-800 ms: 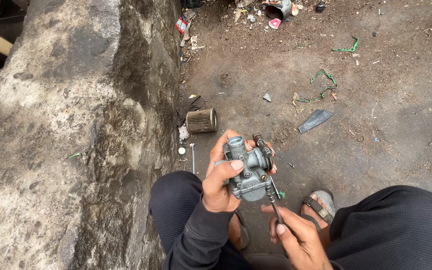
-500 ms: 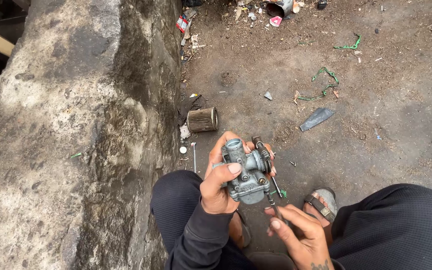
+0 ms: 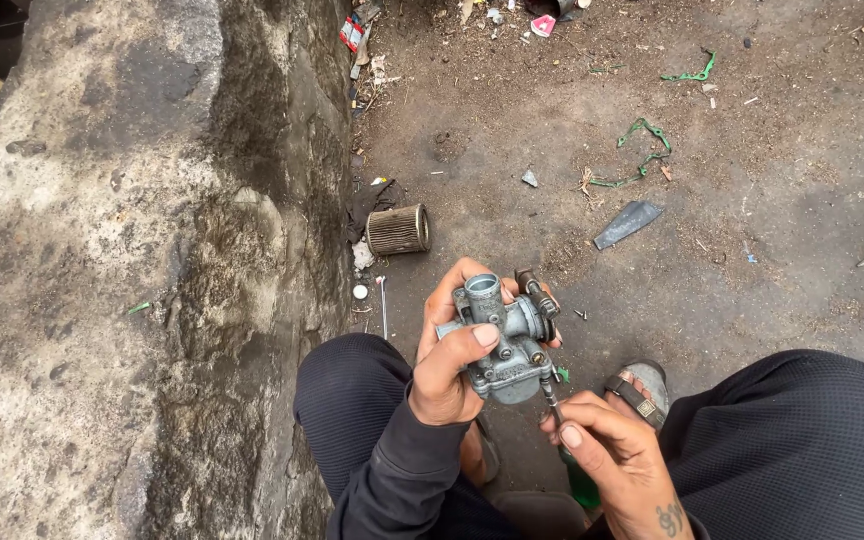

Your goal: The recorder is dismantling and repairing a motorcycle carburetor using a screwdriver.

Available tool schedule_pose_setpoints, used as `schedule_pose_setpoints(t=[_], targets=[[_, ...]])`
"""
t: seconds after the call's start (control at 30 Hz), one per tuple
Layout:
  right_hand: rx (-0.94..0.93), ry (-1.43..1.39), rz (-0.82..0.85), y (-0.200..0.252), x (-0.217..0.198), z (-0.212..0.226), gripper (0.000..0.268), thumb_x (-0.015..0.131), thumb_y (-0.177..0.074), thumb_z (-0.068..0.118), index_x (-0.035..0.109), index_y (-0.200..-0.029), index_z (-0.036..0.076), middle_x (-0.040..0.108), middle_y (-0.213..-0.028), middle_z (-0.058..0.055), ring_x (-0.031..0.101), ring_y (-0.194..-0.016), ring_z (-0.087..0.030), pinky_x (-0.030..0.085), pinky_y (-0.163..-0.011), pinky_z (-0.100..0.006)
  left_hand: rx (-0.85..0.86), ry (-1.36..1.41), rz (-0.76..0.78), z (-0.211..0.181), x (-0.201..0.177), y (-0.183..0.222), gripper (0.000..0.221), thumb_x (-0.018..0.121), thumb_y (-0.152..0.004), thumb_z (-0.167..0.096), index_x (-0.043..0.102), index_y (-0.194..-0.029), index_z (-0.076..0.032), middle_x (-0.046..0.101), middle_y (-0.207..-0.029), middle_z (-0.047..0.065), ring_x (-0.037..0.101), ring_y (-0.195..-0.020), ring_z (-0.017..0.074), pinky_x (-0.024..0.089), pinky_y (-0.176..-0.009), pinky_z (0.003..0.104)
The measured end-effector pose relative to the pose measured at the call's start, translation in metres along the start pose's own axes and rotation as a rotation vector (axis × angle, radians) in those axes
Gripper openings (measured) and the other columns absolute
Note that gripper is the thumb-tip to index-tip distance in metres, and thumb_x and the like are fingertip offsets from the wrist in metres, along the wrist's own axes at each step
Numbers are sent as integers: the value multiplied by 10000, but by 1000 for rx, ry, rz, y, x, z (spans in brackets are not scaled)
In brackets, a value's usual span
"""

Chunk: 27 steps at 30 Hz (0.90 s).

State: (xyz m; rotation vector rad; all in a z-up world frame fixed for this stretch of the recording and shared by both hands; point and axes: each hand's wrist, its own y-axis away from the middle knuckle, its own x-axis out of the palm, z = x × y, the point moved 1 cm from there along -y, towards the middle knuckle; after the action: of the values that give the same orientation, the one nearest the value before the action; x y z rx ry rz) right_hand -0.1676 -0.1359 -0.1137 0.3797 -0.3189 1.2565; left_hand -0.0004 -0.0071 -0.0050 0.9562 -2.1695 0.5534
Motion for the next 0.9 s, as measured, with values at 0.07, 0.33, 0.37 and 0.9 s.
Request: schedule_pose_setpoints(t=[0.07,0.33,0.37,0.9], targets=[[60,1,0,-2,1,10,206,694,-903,27,762,-1065,-79,702,-1028,-152,651,-964,-212,522,-876,-354,4,-14,26,0,0,-1,361,656,-828,-143,491,-1114,2,606,-1146,247,708,-972,362,613,-875,499],[180,-68,35,-1,9,25,174,753,-855,19,775,-1000,-75,674,-1002,-125,635,-966,-199,498,-886,-350,-20,-45,36,-2,4,2,374,644,-822,-161,484,-1116,5,616,-1161,313,710,-957,373,612,-868,498],[207,-57,36,0,9,24,166,757,-851,25,778,-986,-71,681,-969,-116,640,-935,-190,503,-862,-341,-23,-40,43,-2,4,2,371,646,-826,-160,481,-1116,3,614,-1161,320,709,-960,378,611,-874,497],[80,-83,24,1,16,24,157,795,-807,-103,673,-882,-39,536,-805,-13,485,-656,-65,407,-588,-228,-93,48,107,7,9,4,383,653,-845,-180,489,-1144,-6,591,-1202,330,691,-995,366,598,-888,470]])
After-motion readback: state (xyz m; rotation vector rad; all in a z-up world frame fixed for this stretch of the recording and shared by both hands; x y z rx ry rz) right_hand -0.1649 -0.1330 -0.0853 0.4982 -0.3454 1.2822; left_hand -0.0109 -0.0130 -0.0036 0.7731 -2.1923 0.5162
